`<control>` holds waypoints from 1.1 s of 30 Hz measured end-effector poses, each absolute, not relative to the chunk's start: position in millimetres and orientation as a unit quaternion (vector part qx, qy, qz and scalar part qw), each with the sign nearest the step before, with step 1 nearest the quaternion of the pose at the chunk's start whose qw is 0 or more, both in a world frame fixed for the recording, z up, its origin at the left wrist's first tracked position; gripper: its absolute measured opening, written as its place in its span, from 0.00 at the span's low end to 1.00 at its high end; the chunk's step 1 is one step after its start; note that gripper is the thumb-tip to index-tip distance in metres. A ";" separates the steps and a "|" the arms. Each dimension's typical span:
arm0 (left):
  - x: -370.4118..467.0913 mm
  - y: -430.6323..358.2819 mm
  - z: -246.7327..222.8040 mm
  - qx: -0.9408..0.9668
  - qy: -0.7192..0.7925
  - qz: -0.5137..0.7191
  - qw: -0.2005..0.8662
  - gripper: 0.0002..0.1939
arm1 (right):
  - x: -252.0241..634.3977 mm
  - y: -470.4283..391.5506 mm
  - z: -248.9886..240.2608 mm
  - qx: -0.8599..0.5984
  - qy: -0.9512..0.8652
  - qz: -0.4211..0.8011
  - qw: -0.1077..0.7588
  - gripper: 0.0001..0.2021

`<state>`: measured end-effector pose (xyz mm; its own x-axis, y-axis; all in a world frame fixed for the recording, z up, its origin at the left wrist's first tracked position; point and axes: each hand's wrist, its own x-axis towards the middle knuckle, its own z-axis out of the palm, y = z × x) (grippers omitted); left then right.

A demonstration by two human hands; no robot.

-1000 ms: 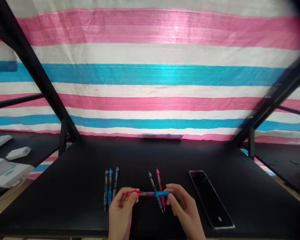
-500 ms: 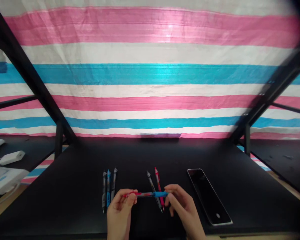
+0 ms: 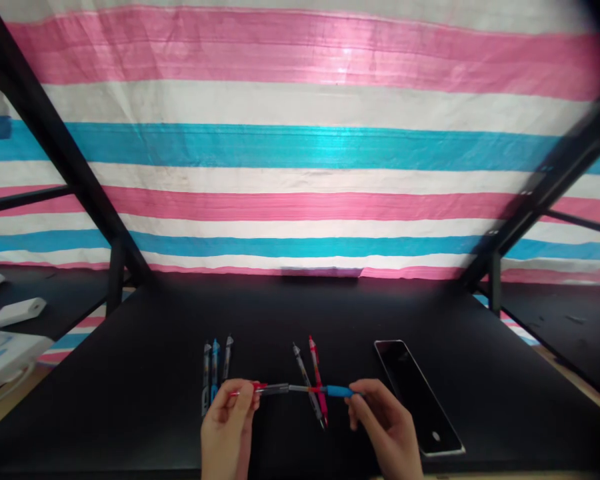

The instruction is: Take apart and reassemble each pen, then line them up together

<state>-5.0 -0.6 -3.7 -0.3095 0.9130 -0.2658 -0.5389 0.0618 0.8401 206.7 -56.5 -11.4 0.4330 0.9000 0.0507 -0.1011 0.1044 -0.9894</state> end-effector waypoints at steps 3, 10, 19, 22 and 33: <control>-8.9 2.2 0.1 0.192 0.474 0.665 0.544 0.21 | 216.0 -59.4 -14.4 -0.554 -0.354 0.375 0.653 0.11; -9.9 -0.1 3.0 0.201 0.478 0.668 0.535 0.21 | 232.1 -62.4 -22.9 -0.558 -0.361 0.366 0.652 0.09; -3.7 -2.5 4.5 0.172 0.488 0.656 0.549 0.23 | 220.0 -66.6 -7.4 -0.553 -0.338 0.355 0.674 0.09; -3.2 -3.1 7.0 0.184 0.487 0.652 0.551 0.23 | 211.5 -66.4 -3.9 -0.543 -0.336 0.365 0.677 0.10; -1.6 -3.9 6.4 0.199 0.477 0.654 0.552 0.22 | 203.8 -64.6 -1.0 -0.541 -0.353 0.354 0.677 0.09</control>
